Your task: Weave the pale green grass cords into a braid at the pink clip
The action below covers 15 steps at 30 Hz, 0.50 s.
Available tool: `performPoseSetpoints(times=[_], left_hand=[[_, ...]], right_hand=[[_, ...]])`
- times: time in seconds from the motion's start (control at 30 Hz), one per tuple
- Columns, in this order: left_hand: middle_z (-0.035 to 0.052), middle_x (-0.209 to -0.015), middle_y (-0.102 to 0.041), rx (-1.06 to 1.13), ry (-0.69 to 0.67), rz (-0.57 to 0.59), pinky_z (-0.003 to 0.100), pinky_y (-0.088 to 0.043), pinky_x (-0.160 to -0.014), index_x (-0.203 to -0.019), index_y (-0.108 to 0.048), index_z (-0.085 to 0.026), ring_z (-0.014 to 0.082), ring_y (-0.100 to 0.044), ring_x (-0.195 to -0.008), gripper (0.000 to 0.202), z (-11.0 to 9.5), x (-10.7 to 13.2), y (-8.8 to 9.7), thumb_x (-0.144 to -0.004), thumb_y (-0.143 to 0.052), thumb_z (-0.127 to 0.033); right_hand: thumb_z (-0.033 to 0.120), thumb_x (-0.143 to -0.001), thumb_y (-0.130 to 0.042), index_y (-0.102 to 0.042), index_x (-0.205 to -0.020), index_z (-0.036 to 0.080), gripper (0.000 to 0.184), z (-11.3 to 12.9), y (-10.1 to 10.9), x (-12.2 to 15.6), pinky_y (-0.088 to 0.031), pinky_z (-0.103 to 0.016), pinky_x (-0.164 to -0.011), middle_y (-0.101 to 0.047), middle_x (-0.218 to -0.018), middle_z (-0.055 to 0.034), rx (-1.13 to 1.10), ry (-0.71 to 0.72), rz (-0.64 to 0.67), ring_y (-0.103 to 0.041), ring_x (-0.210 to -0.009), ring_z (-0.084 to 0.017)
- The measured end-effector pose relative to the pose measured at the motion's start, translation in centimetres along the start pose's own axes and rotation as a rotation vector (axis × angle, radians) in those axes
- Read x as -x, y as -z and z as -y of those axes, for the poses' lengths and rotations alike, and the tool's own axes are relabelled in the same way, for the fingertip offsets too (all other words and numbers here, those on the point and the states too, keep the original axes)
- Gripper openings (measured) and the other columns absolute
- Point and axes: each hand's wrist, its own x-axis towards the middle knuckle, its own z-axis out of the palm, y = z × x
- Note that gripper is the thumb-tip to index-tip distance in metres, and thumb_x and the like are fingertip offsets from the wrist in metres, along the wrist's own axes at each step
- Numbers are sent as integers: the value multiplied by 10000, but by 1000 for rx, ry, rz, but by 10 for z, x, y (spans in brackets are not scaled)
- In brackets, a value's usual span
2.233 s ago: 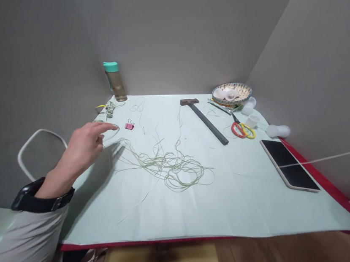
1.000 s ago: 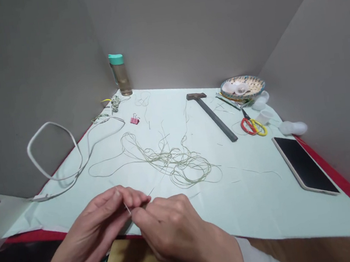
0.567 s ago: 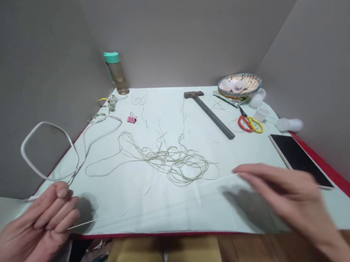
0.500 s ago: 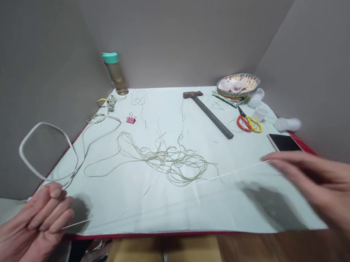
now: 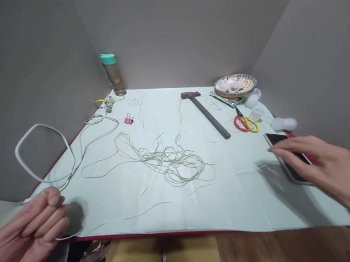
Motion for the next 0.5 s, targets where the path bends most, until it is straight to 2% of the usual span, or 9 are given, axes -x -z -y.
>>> performPoseSetpoints(times=[0.1, 0.2, 0.3, 0.4, 0.5], left_hand=[[-52, -600, -332, -64, 67, 94, 138, -336, -319, -637, -625, -141, 36, -166, -470, 243, 6, 0, -2, -681, -865, -142], [-72, -604, -298, -92, 78, 200, 143, -340, -357, -658, -660, -134, 34, -153, -499, 314, 14, -3, -5, -614, -963, -204], [-82, -592, -269, -121, 62, 300, 140, -295, -391, -689, -677, -140, 40, -138, -508, 313, 24, -10, -5, -690, -952, -288], [-88, -580, -236, -175, 65, 395, 156, -240, -415, -707, -678, -142, 48, -115, -512, 317, 35, -18, -2, -796, -878, -372], [-101, -568, -188, -229, 57, 459, 167, -194, -435, -729, -693, -140, 48, -89, -510, 356, 41, -21, 0, -843, -830, -447]], right_hand=[[537, -982, -573, -776, -933, 292, 322, 27, -28, -25, -537, -420, -816, -775, -1046, -91, -95, 51, 69, -723, -985, -256], [460, -1016, -543, -749, -1030, 230, 310, 77, -55, -46, -548, -379, -859, -752, -1091, -96, -204, 183, 194, -712, -977, -225], [378, -1015, -546, -685, -1232, 178, 327, 132, -82, -58, -522, -343, -835, -721, -1109, -117, -193, 364, 431, -685, -951, -216], [291, -985, -557, -671, -1135, 167, 226, 172, -107, -66, -408, -296, -704, -673, -1038, -105, -1, 427, 555, -610, -804, -185], [167, -993, -457, -639, -1029, 172, 185, 184, -127, -84, -286, -289, -645, -643, -986, -74, 117, 355, 580, -532, -727, -144]])
